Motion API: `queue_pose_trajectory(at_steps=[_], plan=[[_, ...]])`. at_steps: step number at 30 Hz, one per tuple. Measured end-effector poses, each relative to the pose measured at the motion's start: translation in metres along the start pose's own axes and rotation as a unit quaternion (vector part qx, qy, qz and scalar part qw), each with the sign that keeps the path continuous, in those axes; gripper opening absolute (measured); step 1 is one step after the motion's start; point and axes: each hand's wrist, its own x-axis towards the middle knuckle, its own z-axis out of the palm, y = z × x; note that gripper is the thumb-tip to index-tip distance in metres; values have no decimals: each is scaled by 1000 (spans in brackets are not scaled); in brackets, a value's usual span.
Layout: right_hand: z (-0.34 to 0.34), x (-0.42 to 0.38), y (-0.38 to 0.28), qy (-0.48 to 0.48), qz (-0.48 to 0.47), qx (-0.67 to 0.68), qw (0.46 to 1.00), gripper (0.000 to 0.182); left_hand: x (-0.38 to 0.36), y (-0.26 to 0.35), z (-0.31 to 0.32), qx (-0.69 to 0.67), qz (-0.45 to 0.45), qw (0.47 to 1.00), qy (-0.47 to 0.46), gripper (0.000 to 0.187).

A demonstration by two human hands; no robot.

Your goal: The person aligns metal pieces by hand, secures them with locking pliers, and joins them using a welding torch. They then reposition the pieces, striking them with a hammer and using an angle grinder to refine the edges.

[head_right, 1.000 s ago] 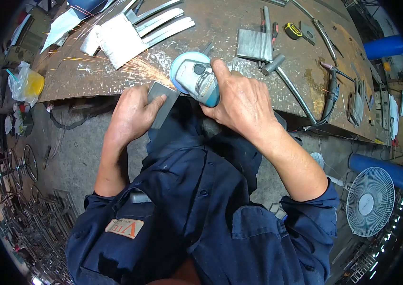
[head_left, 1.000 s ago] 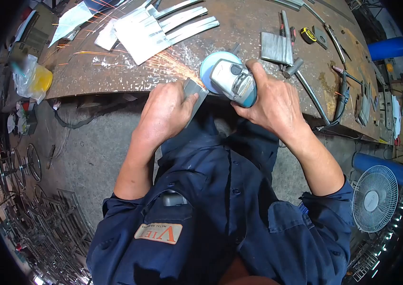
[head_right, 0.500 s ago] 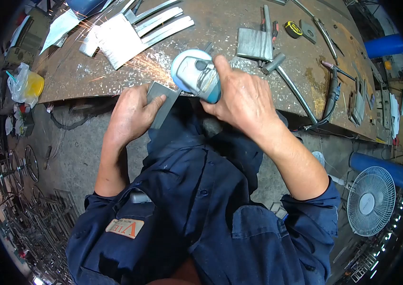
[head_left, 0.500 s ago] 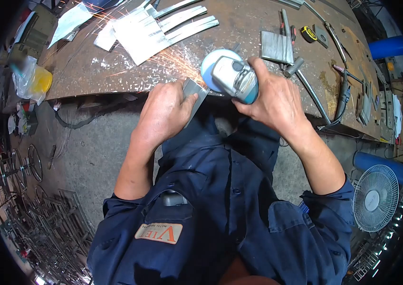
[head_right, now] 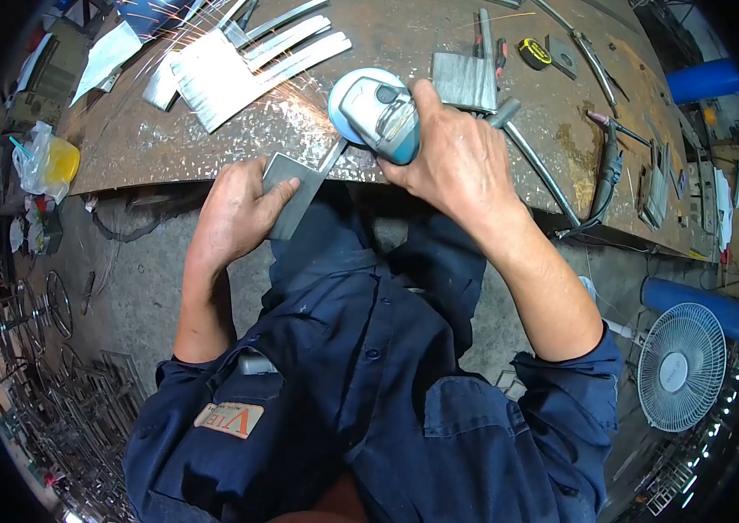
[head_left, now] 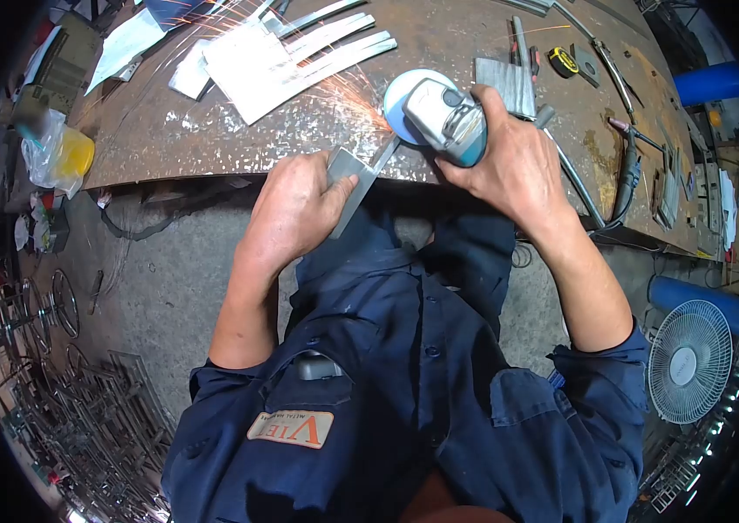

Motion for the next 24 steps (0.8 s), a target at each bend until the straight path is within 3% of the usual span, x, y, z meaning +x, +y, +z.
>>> queue_pose_trajectory(at_steps=[5, 7, 12, 17, 19, 24], plan=[[-3, -7, -9, -68, 0, -7, 998, 78, 3, -1, -1, 9, -13, 1000, -19, 36], [-3, -8, -10, -59, -6, -3, 998, 78, 2, -3, 0, 23, 22, 999, 6, 35], [-4, -1, -2, -18, 7, -2, 1000, 78, 2, -1, -3, -16, -11, 1000, -18, 34], [-3, -9, -8, -80, -15, -10, 997, 80, 3, 4, -5, -19, -35, 999, -30, 32], [-4, -8, -8, -75, -12, 0, 997, 81, 3, -2, -2, -18, -1, 1000, -10, 33], [-10, 6, 0, -49, 30, -5, 998, 82, 2, 0, -4, -28, -25, 999, -26, 33]])
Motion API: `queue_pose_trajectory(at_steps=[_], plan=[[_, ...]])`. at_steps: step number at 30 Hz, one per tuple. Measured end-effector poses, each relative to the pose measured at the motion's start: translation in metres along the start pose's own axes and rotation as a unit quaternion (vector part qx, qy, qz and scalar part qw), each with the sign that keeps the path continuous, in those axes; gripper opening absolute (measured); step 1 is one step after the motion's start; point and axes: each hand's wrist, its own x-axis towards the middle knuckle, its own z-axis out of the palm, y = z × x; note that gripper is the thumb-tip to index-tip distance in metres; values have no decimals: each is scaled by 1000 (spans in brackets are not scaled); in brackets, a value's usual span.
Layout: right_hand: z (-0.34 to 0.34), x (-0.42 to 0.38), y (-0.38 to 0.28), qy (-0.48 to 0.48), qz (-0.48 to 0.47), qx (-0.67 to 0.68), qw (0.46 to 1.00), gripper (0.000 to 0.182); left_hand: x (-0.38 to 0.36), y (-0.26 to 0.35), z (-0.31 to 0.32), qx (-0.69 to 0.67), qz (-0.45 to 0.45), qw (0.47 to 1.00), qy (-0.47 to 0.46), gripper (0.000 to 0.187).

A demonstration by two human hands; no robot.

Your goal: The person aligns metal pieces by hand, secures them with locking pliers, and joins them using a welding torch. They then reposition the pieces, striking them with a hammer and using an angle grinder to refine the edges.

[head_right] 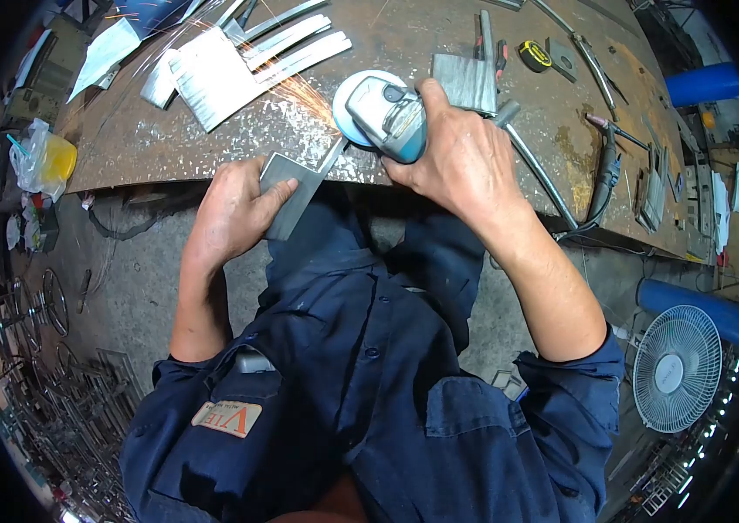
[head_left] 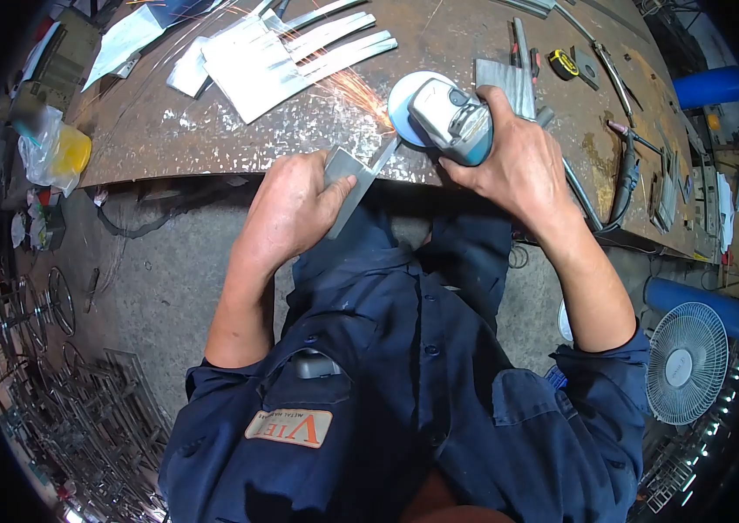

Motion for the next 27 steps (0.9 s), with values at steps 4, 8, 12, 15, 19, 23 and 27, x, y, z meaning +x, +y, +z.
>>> queue_pose_trajectory(at_steps=[4, 8, 12, 15, 19, 23, 27], plan=[[6, -9, -7, -27, -24, 1, 999, 82, 1, -1, -1, 14, -12, 1000, -12, 34], [9, -15, -12, -36, -54, -5, 998, 81, 0, 0, -1, 22, 12, 1000, 0, 35], [4, -5, 1, 37, -22, -1, 999, 81, -2, -7, 4, -11, 2, 1000, 10, 34], [-8, -9, 1, 46, 4, -6, 999, 83, -8, -10, 9, -33, 6, 999, 31, 33], [-9, -28, -1, 71, -9, 20, 997, 85, -16, -11, 26, -106, 10, 989, 100, 28], [-9, -43, -12, 95, -40, 34, 994, 86, -17, -6, 37, -111, 27, 981, 159, 26], [-9, -49, -13, 135, -47, 52, 988, 85, -11, -6, 47, -111, 47, 963, 242, 22]])
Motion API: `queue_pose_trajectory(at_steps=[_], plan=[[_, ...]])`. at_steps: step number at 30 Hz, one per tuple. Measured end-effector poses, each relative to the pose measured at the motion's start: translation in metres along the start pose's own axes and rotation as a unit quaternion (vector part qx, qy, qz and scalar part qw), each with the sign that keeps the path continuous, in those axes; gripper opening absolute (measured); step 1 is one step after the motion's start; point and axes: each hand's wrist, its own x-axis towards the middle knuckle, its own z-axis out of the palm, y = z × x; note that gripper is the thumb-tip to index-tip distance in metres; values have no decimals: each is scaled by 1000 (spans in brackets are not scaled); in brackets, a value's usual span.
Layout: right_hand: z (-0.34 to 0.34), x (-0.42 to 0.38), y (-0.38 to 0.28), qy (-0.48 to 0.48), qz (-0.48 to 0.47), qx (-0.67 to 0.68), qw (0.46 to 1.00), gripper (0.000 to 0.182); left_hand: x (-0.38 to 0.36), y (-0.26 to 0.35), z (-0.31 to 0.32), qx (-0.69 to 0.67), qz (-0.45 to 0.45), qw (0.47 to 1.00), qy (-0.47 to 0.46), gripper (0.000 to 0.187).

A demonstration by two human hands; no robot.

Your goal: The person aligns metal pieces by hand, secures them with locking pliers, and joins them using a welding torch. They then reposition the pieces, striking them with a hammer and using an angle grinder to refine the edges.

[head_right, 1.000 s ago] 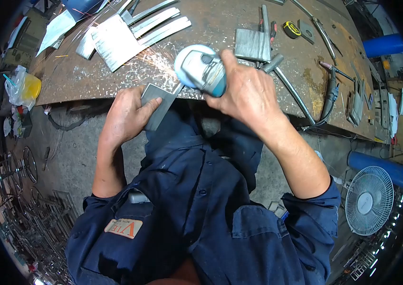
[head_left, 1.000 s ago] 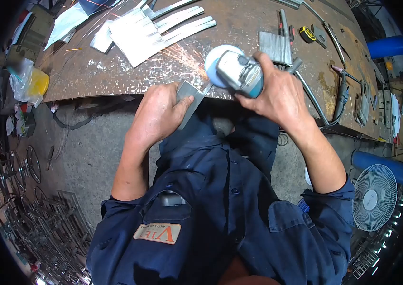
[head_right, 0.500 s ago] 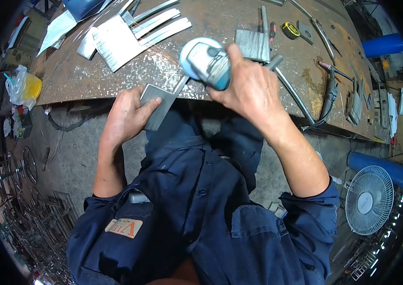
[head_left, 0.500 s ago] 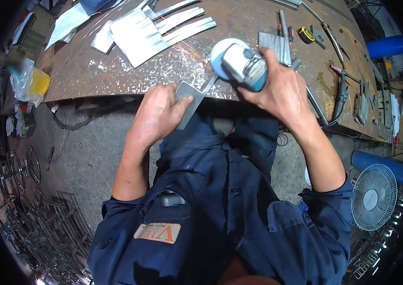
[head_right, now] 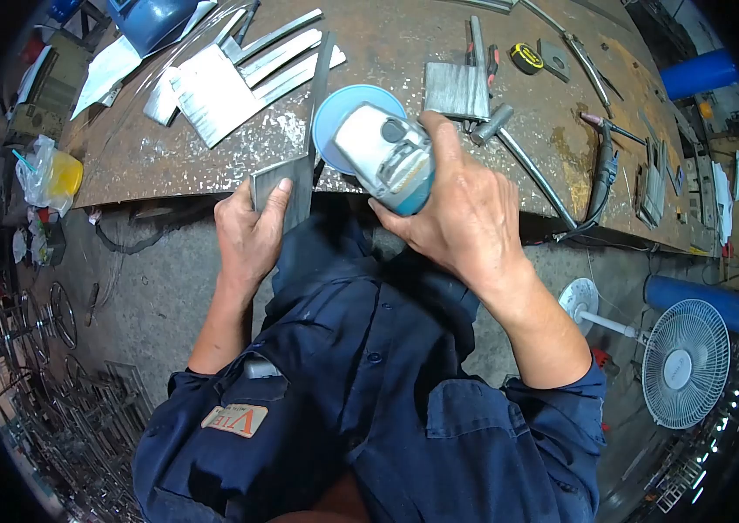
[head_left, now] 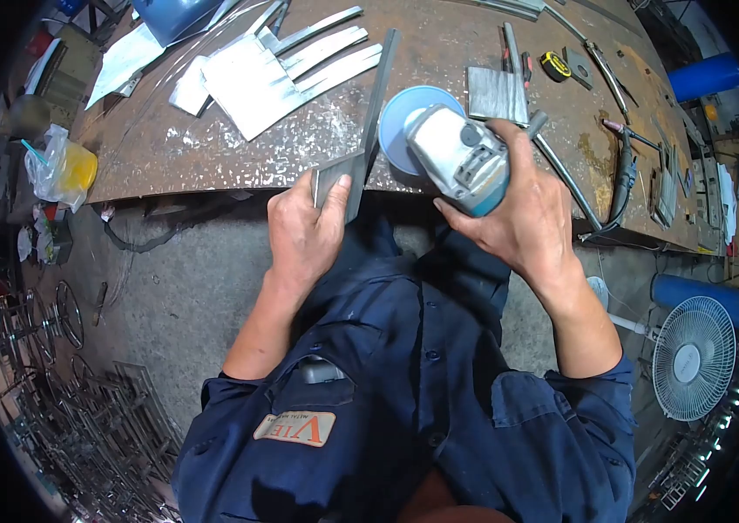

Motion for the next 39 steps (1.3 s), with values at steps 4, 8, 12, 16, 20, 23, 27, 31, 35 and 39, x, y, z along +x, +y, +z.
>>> queue_pose_trajectory(at_steps=[4, 8, 12, 16, 20, 23, 27, 31, 35, 39], plan=[[-4, -7, 13, -8, 54, 40, 998, 89, 0, -4, -3, -25, -22, 999, 13, 19], [-13, -15, 31, -37, 120, 74, 989, 88, 2, -7, -3, -94, 9, 995, 34, 18], [-21, -21, 45, -28, 149, 87, 985, 90, 15, -18, 31, -186, 65, 969, 151, 22], [-31, -26, 52, -15, 166, 124, 978, 90, 26, -38, 54, -164, 101, 968, 164, 27], [-37, -33, 56, -52, 180, 197, 962, 92, 19, -39, 56, -160, 114, 968, 153, 29], [-32, -37, 47, -81, 176, 236, 952, 94, 18, -33, 42, -107, 10, 993, 47, 29], [-16, -36, 25, -110, 111, 212, 965, 92, 17, -35, 48, -93, 14, 993, 67, 28], [-12, -28, 4, -120, 77, 244, 959, 87, 16, -29, 49, -75, 55, 994, 56, 37], [-8, -21, -4, -130, 44, 267, 954, 83, 16, -27, 43, -56, 122, 991, 19, 65], [2, -20, -6, -98, 6, 280, 955, 83, 17, -35, 45, -50, 152, 987, 19, 59]])
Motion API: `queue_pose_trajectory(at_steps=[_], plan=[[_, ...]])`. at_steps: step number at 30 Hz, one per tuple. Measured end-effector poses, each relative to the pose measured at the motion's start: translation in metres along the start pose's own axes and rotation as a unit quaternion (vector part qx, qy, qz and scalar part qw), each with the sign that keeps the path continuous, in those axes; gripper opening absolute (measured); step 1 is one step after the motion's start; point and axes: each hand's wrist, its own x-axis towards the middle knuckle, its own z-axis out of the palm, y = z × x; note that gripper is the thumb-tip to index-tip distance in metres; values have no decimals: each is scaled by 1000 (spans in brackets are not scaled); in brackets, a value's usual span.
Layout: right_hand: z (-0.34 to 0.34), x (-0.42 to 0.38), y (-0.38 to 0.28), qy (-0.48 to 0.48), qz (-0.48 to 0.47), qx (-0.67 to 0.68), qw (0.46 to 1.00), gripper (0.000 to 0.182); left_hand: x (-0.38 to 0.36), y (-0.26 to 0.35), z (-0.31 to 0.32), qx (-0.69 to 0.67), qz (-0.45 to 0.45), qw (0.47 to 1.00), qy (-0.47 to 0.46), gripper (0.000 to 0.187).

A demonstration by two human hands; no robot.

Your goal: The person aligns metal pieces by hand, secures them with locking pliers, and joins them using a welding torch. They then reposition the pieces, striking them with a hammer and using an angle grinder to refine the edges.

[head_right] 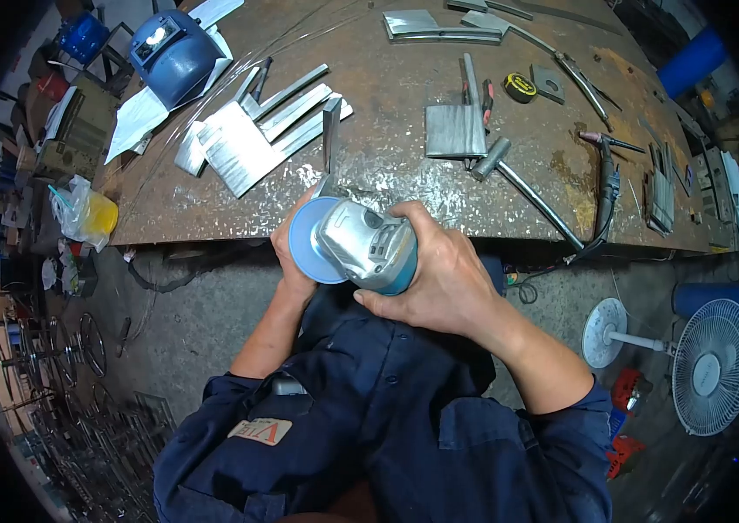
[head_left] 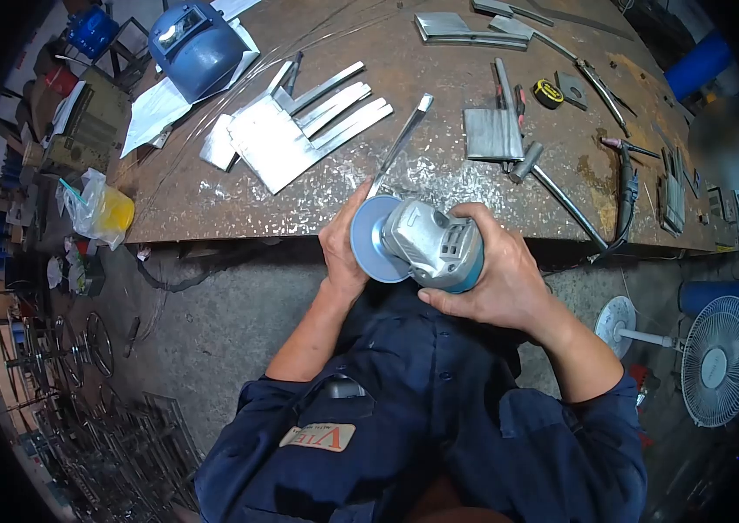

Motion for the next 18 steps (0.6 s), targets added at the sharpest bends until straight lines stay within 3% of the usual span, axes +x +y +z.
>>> queue_pose_trajectory(at_steps=[7, 18], plan=[[5, 1, -2, -15, 13, -4, 1000, 84, -2, -15, 2, -7, 52, 999, -1, 39], [9, 4, 3, -14, 9, -8, 1000, 85, -2, -8, 3, -37, 7, 999, 6, 53]])
